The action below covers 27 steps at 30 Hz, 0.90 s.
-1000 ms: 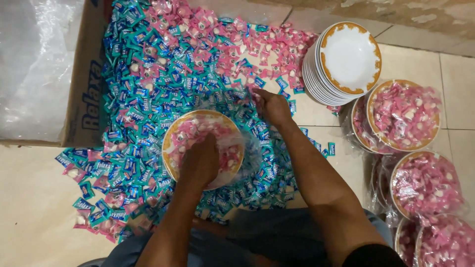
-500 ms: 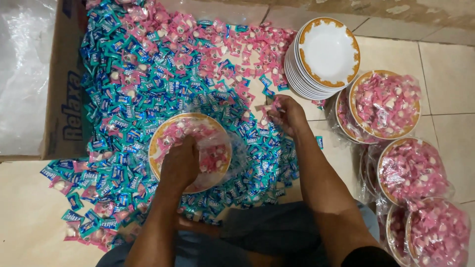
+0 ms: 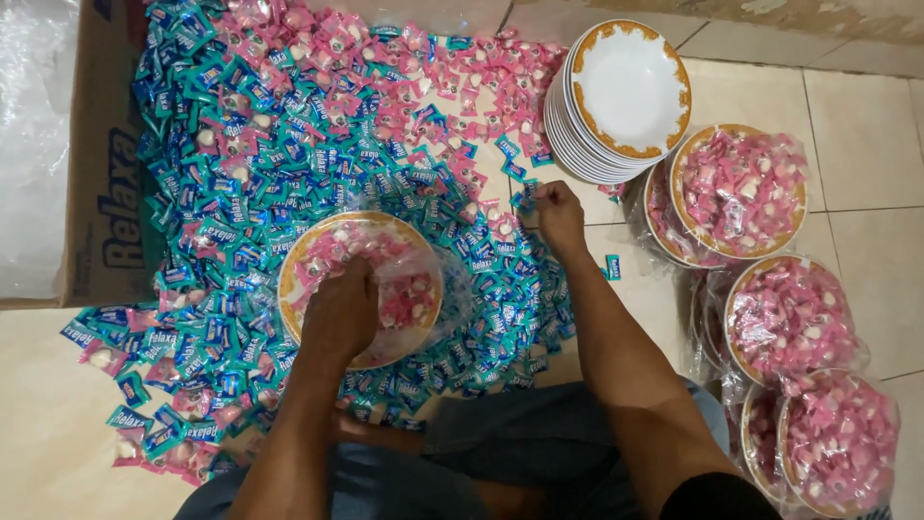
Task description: Packing pink candies into a plastic bag placed on a decorative plate from a large pile on the floor.
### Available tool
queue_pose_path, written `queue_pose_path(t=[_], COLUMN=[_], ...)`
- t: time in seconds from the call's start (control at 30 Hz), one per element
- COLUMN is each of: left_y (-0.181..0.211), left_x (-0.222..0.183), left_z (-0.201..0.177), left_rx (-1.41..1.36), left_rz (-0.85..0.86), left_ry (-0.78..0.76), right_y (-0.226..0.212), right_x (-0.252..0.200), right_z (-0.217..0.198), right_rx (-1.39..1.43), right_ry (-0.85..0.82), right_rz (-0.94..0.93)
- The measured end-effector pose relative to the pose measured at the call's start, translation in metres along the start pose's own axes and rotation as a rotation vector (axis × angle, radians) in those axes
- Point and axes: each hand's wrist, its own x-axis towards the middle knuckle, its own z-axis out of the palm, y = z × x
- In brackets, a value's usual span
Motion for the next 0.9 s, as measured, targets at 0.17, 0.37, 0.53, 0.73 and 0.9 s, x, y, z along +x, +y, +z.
queue_pose_path(t=[0.17, 0.37, 0.53, 0.73, 0.9], left_y=[0.007, 0.006, 0.004, -0.001, 0.0], left_x=[-0.006, -0.01, -0.007, -0.008, -0.006], left_z=[-0.006, -0.011, -0.007, -0.004, -0.003], left_rx=[-0.034, -0.057, -0.06, -0.029, -0.022], left_rz=[0.003, 0.003, 0.008, 0.014, 0.01], left_ry=[0.0, 0.003, 0.009, 0.015, -0.018], right_y=[-0.049, -0.067, -0.065, -0.037, -0.091], right_x=[-0.046, -0.059, -0.077, -0.066, -0.082], right_z=[0.031, 0.015, -0.011, 0.01, 0.033], right_rx=[-0.376, -0.394, -0.46, -0.653, -0.354], right_ry=[-0.197, -0.105, -0.201, -0.242, -0.203], right_rz=[-0.16, -0.264, -0.28, -0.322, -0.37])
